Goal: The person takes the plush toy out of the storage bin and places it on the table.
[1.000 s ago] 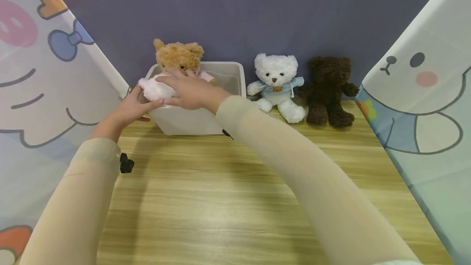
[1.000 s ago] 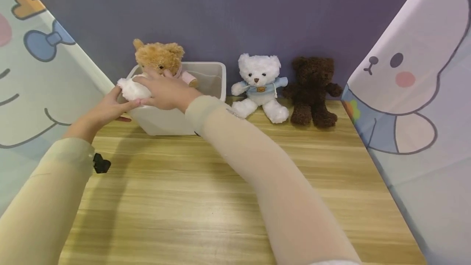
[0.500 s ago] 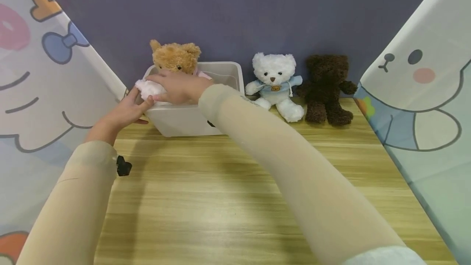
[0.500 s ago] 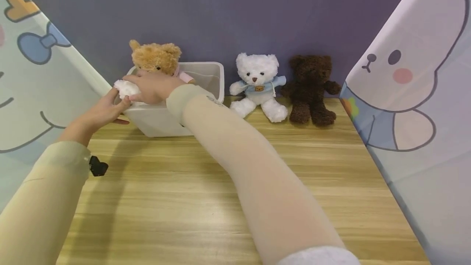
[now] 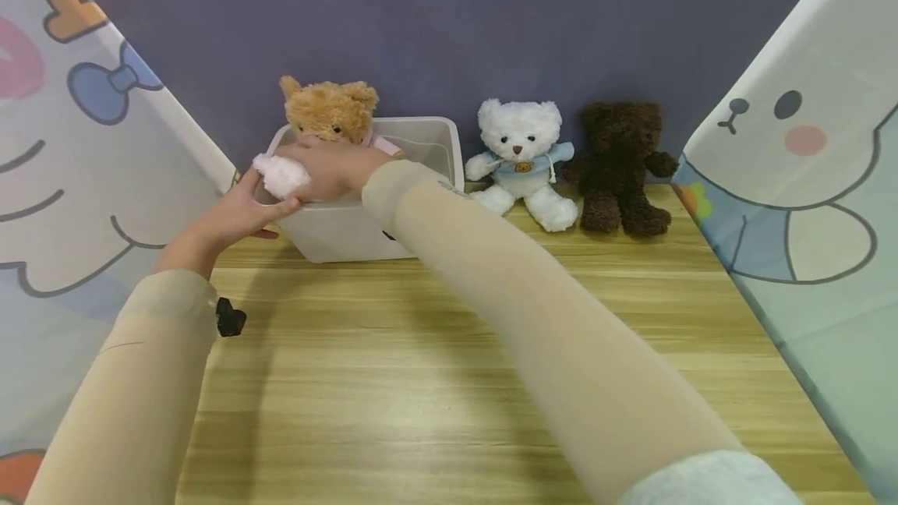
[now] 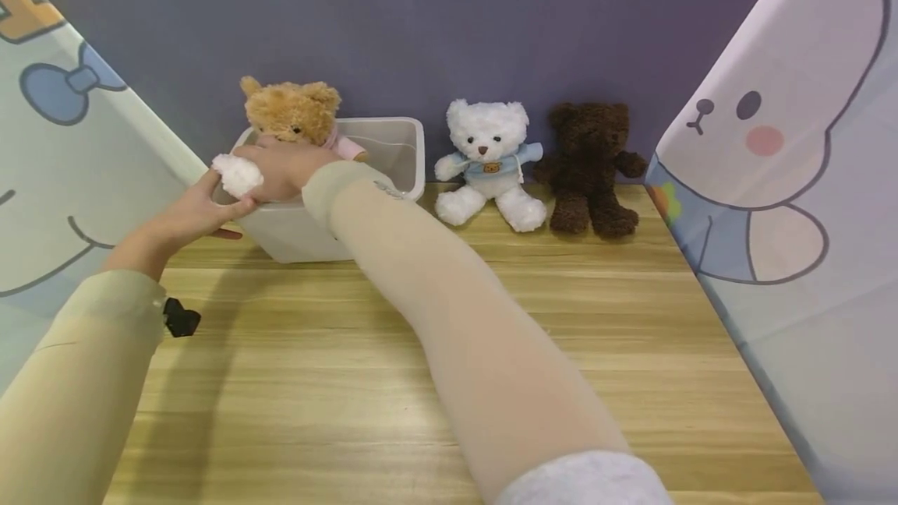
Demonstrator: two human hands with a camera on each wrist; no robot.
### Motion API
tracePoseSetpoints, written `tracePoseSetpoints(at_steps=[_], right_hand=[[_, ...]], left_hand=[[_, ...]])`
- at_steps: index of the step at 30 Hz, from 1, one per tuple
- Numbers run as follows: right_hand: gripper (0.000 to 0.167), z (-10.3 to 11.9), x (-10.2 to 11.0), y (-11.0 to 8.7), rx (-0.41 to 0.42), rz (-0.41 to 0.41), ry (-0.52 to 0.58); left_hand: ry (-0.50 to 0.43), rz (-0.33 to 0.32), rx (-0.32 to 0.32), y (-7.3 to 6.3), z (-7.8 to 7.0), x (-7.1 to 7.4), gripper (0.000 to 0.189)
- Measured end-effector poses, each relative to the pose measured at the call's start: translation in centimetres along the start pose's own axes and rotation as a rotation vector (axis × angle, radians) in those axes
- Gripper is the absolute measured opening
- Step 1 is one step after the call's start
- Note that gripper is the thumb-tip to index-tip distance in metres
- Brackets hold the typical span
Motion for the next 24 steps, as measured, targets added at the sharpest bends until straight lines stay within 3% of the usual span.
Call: tracePoseSetpoints(at_steps=[14, 24], right_hand=[[0.083, -0.1, -0.6, 1.9, 0.002, -0.113, -0.036], [0.077, -0.9, -0.6, 2.0, 0.026, -0.155, -0.026]], left_hand=[[-0.028, -0.015, 0.014, -0.4, -0.1, -0.1, 0.114], [-0.021, -0.004, 0.025, -0.6, -0.4, -0.2, 0.116]])
Point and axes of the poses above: each hand's wrist, its own y-axis towards the middle knuckle, its own x-axis out of the back of the hand, z = x × y, the point moved 6 cm from there along y, towards the middle knuckle, and after that the axes turned 9 degrees about x, right-handed, at the moved point
